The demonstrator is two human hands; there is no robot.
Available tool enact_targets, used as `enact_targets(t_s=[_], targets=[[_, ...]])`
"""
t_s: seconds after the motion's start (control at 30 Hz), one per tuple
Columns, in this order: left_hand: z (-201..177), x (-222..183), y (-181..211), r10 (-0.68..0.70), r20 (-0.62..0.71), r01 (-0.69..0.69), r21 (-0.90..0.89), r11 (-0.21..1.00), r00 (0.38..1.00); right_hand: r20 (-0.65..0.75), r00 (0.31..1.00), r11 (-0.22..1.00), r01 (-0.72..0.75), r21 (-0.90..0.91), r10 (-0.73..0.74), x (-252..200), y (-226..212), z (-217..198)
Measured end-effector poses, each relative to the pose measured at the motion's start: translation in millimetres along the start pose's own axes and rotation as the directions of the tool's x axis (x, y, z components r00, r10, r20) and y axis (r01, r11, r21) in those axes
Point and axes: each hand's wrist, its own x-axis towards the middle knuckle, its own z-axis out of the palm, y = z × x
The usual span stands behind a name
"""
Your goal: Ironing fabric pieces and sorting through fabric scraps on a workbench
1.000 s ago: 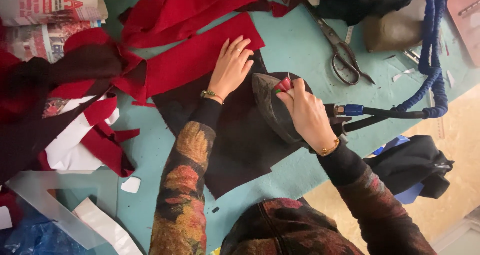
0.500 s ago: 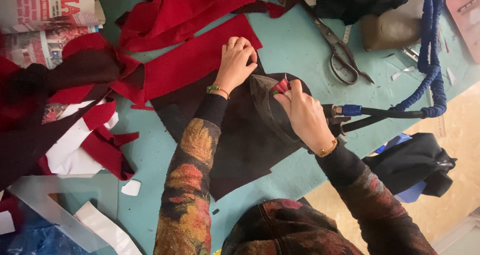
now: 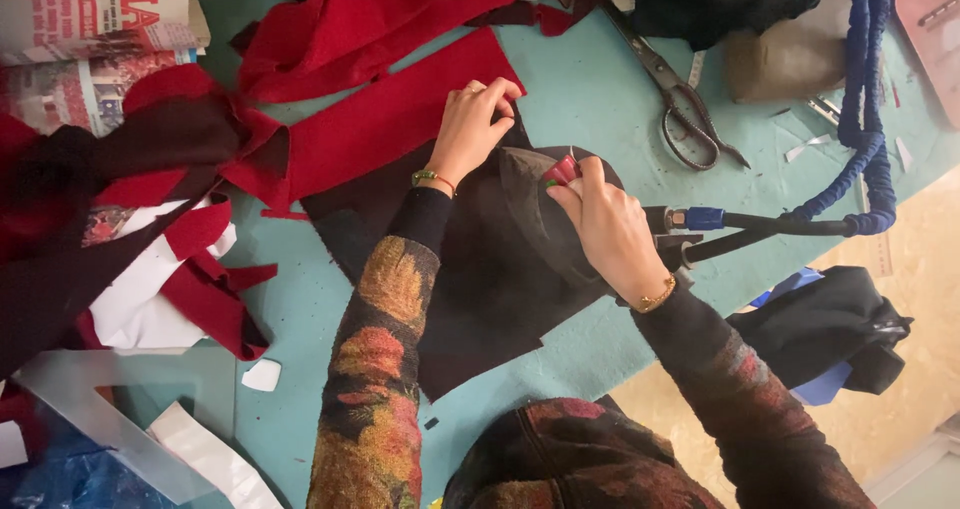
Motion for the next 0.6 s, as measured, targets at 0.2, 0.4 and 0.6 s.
enact_targets(t_s=[0.2,0.4,0.6], targets=[[-8,-2,5,0.047,-0.029,-0.049,-0.098,0.994,0.998,0.006,1.0,1.0,-0.011,0.007,0.011,7,-1,1],[-3,0,-2,0.05,-0.039,-0.054,-0.096,0.994,0.998,0.007,1.0,1.0,-0.024,0.0,0.024,8,-2,1],[-16,-6,-10,0.051,-0.12,-0.046,0.049,0.998,0.991,0.001,1.0,0.998,-0.017,-0.061,0.017,18,5,9]])
